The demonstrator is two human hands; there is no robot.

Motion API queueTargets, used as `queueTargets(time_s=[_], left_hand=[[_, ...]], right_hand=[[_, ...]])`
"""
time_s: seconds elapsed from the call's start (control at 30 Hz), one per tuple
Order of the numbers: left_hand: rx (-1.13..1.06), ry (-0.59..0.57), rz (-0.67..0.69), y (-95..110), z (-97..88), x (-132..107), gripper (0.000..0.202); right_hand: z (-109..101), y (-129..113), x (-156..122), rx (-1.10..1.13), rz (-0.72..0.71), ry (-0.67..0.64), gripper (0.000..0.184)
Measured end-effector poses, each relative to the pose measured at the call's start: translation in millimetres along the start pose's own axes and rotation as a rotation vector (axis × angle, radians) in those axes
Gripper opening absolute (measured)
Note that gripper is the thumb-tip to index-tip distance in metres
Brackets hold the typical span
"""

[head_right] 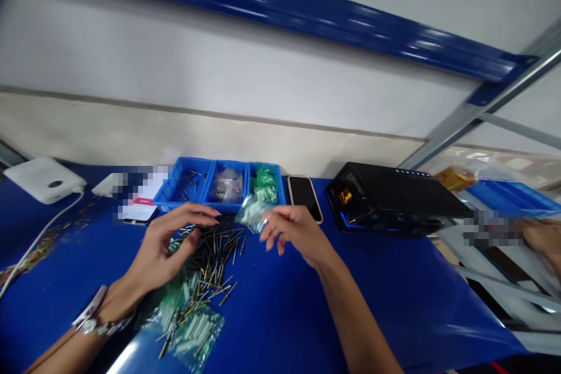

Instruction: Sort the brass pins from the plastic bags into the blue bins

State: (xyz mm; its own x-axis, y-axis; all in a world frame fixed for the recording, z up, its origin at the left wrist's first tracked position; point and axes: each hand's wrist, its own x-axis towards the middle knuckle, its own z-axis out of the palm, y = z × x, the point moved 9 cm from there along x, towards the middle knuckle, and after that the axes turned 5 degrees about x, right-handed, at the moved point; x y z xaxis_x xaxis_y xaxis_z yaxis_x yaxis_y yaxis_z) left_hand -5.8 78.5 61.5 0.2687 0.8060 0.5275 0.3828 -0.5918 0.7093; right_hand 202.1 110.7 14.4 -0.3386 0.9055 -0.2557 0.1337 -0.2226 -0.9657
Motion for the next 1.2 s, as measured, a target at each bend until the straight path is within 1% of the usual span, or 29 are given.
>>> queueTargets(time_s=[0.03,0.07,0.1,0.13,0.2,0.23,0.3,0.33,0.37,0.43,0.47,0.53,0.6,0.7,0.87,0.97,1.1,1.2], left_hand=[[0.000,0.003,0.000,0,-0.4,0,0.024],[0.000,0.005,0.001,-1,-0.5,0,0.024],[0.000,0.006,0.003,-1,-0.6,0,0.023],[0.001,0.009,0.005,-1,-0.9,0,0.023],[0.005,0.017,0.006,-1,-1.8,0,0.023],[0.009,0.023,0.006,0,-2.5,0,0.022],[0.017,0.031,0.010,1,-3.6,0,0.022],[0.019,0.033,0.012,1,-3.8,1,0.022],[0.019,0.034,0.015,2,-3.8,1,0.022],[0.013,0.032,0.018,2,-3.4,1,0.023],[0.009,0.030,0.019,2,-3.0,1,0.023],[0.002,0.026,0.022,2,-2.1,1,0.023],[0.000,0.023,0.022,1,-1.2,0,0.022],[0.003,0.018,0.022,0,-0.5,0,0.022],[0.006,0.011,0.020,0,0.1,-1,0.022],[0.013,0.004,0.017,-1,0.9,-1,0.021],[0.016,0.001,0.005,-1,0.3,1,0.020],[0.024,-0.017,-0.036,-3,1.2,2,0.018]], right_hand=[[-11,-1,2,0.044,-0.007,0.082,0.032],[-17,0,3,0.059,-0.001,0.135,0.036],[-20,1,4,0.041,0.016,0.148,0.042],[-18,1,4,-0.008,0.032,0.133,0.044],[-7,-1,1,-0.168,0.016,0.074,0.039],[3,-3,-2,-0.261,-0.014,0.029,0.034],[31,-4,-12,-0.445,-0.093,-0.073,0.027],[49,1,-18,-0.544,-0.109,-0.151,0.031],[65,6,-24,-0.658,-0.134,-0.196,0.040],[91,12,-35,-0.850,-0.221,-0.200,0.059],[102,15,-40,-0.903,-0.256,-0.200,0.062],[118,22,-45,-0.961,-0.277,-0.213,0.057],[125,24,-46,-0.980,-0.287,-0.232,0.050],[124,19,-44,-0.991,-0.311,-0.200,0.045],[108,9,-34,-1.023,-0.341,-0.018,0.034],[102,6,-28,-0.999,-0.353,0.007,0.028],[95,-3,-21,-0.909,-0.396,-0.009,0.016],[79,-10,-15,-0.733,-0.429,0.065,0.014]])
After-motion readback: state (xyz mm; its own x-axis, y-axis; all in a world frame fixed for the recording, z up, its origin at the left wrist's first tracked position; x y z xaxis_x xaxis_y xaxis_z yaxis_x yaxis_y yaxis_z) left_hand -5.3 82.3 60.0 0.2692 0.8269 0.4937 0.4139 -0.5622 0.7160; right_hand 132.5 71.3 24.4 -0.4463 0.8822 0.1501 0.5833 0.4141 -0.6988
